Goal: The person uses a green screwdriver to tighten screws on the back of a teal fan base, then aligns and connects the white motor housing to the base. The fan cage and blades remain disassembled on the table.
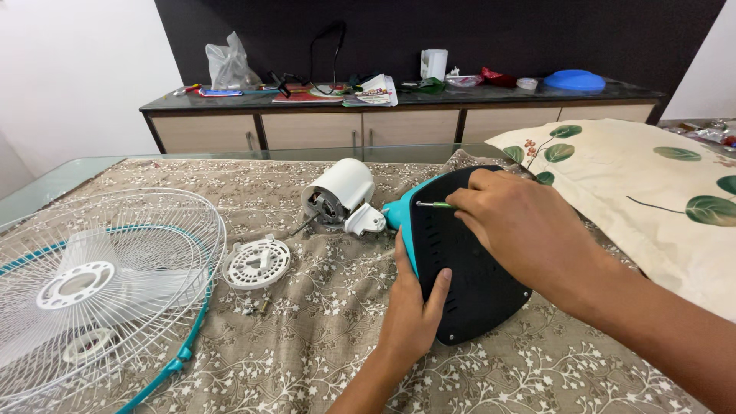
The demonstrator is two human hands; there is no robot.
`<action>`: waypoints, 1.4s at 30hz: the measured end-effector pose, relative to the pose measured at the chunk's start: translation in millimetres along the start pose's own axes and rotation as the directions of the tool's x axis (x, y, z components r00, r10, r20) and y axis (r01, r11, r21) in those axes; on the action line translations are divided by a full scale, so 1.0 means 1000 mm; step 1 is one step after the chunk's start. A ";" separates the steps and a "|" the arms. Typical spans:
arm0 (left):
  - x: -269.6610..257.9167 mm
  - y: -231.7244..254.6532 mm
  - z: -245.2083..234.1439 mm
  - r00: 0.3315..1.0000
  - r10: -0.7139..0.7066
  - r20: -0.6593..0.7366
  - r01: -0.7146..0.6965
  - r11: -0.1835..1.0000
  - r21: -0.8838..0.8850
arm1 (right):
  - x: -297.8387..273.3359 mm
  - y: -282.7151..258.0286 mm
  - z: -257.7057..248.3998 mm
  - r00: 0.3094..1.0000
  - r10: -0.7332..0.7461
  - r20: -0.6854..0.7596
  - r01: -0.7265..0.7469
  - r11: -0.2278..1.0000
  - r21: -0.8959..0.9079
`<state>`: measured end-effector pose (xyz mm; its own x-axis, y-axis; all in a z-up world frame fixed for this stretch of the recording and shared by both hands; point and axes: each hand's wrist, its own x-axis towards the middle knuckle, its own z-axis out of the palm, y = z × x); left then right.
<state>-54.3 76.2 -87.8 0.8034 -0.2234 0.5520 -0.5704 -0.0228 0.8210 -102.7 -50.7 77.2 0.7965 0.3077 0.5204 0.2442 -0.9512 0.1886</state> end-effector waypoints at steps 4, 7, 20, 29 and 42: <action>0.000 0.000 0.000 1.000 -0.016 0.001 0.016 1.000 0.013 | 0.001 0.002 0.000 1.000 -0.007 -0.030 0.007 1.000 -0.023; 0.000 0.001 0.000 0.999 -0.032 0.002 0.032 0.999 0.022 | 0.002 0.004 0.002 1.000 -0.026 -0.003 0.026 1.000 -0.012; 0.000 -0.001 0.001 0.997 -0.073 0.013 0.072 0.997 0.040 | 0.002 0.006 0.003 0.999 0.028 0.024 -0.028 0.999 -0.015; 0.002 -0.002 0.000 1.000 -0.003 0.011 0.002 1.000 0.030 | 0.001 0.003 0.000 0.989 -0.137 -0.063 0.133 0.989 -0.066; 0.000 0.004 0.002 0.998 -0.063 0.012 0.063 0.998 0.026 | 0.019 0.008 -0.016 0.891 -0.307 0.335 0.413 0.853 -0.319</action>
<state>-56.8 74.2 -84.7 0.8357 -0.2335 0.4971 -0.5230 -0.0625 0.8500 -94.3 -52.4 102.0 0.8200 0.5580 0.1271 0.3610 -0.6767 0.6417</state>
